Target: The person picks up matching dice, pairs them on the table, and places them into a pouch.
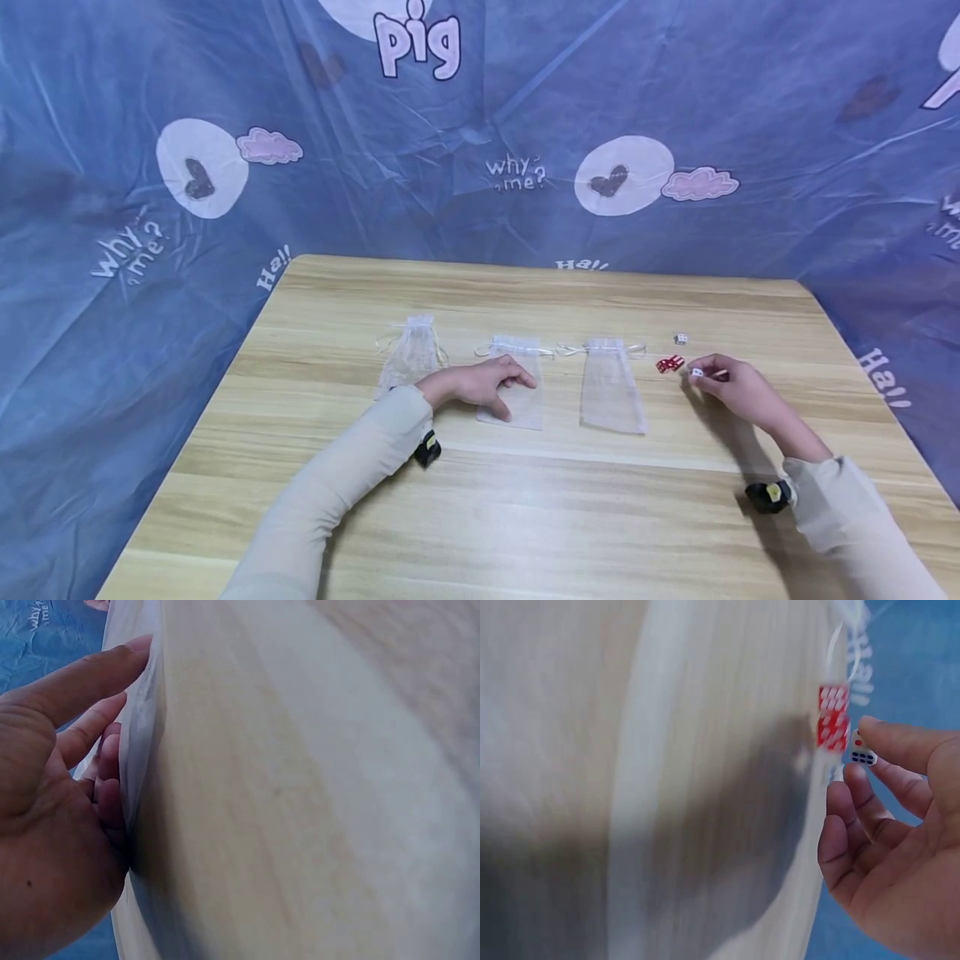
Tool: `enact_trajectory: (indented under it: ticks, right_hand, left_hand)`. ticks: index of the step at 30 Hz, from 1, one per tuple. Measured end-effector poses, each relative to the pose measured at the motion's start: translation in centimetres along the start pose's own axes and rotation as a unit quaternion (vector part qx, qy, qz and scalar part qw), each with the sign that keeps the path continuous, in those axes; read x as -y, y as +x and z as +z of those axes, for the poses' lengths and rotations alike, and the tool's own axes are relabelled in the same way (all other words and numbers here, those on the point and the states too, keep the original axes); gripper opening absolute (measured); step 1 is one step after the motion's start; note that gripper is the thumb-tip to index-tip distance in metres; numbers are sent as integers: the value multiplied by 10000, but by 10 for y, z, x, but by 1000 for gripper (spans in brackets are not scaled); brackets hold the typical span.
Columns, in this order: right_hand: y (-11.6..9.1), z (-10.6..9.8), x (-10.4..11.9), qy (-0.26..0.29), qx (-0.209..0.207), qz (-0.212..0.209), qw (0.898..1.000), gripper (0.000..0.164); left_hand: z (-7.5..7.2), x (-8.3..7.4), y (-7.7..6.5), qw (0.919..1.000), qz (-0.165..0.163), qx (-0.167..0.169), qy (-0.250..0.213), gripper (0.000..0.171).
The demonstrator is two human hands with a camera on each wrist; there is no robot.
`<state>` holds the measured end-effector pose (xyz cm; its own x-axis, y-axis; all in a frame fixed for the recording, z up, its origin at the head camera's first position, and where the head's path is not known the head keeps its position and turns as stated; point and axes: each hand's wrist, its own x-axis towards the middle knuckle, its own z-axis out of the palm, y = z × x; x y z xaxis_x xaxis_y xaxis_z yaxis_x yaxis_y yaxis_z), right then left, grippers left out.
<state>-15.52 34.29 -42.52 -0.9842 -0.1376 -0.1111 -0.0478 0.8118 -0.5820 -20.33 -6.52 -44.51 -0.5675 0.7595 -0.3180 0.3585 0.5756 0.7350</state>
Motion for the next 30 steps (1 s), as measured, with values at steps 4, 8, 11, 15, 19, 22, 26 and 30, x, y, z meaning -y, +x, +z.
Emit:
enact_trajectory:
  ticks: [4, 8, 11, 15, 19, 22, 26, 30]
  right_hand:
    - [-8, 7, 18, 178, 42, -136, 9997, 29]
    - [-14, 14, 36, 209, 81, -415, 9989, 28]
    - [-18, 21, 49, 268, 157, -644, 9974, 27]
    - [-24, 32, 65, 479, 301, -906, 9943, 23]
    - [-27, 46, 78, 559, 475, -1138, 9908, 20]
    - [-30, 57, 88, 567, 708, -1271, 9877, 17]
    - [-35, 72, 98, 668, 1092, -1547, 9796, 16]
    - [-39, 88, 107, 772, 1492, -1762, 9699, 16]
  left_hand:
    - [-2, 0, -1, 9999, -20, 46, 91, 64]
    - [-2, -1, -1, 9999, -36, 52, 99, 64]
    - [-3, -2, -1, 10000, -38, 35, 85, 64]
    - [-3, -3, -2, 10000, -45, 32, 59, 64]
    - [-3, -3, -1, 10000, -50, 46, 73, 64]
    - [-2, -3, -1, 9999, -44, 52, 93, 63]
    - [-2, -3, 0, 9999, -39, 54, 80, 63]
    - [-1, -3, 0, 10000, -39, 20, 34, 63]
